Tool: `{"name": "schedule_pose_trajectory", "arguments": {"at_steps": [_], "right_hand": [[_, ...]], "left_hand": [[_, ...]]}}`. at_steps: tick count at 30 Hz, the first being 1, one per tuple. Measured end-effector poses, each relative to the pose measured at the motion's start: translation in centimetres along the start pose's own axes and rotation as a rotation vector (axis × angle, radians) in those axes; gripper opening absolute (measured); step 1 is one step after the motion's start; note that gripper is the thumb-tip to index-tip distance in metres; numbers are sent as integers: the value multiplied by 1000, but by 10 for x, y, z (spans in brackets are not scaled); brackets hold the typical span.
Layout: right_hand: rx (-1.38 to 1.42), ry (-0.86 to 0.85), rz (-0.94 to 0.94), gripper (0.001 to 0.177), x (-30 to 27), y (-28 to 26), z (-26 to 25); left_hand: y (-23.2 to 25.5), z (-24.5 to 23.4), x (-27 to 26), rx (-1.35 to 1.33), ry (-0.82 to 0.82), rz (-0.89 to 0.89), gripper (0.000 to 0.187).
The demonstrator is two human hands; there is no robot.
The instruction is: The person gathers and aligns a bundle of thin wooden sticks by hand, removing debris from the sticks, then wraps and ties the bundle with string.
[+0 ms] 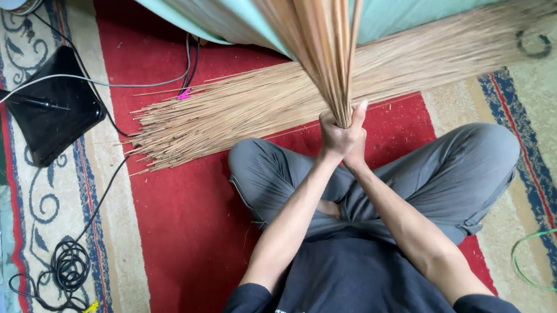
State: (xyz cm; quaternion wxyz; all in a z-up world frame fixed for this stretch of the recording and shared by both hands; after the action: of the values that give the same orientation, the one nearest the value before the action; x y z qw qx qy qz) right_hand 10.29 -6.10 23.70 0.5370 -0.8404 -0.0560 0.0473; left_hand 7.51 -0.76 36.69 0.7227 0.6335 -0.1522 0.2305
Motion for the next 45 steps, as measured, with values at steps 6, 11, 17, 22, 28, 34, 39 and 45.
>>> {"name": "schedule_pose_trajectory", "arguments": {"at_steps": [6,11,17,22,28,34,39,45], "right_hand": [[-24,-11,32,41,5,23,-8],[-45,-14,70,44,-3,49,-19],[1,-1,114,47,-18,93,-15],[233,103,16,47,-22,45,-26],[185,32,1,41,-25,8,-24],[153,-43,32,37,-20,-2,-36],[117,-142,75,37,-42,10,-56],[-144,-168,130,70,-57,39,-70]], "left_hand": [[-33,1,-4,30,14,-6,43],[-48,-3,11,37,1,-33,43],[-58,7,3,44,-68,-73,45],[-56,14,-2,38,-74,-50,45],[-69,9,-1,49,-46,8,45],[-71,3,-13,66,-46,27,45],[-76,3,-9,46,-95,-9,38],[-63,0,-4,84,-81,10,39]]}}
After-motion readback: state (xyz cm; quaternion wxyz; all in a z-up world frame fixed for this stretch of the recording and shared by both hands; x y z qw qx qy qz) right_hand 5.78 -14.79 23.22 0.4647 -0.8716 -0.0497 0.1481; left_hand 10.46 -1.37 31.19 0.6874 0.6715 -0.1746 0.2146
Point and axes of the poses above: each hand's wrist, its own x-axis towards the middle knuckle, its own z-axis out of the palm, y = z × x, the point moved 10 cm from there along x, towards the middle knuckle, and after that the axes turned 1 degree about z, right-handed, at the moved point
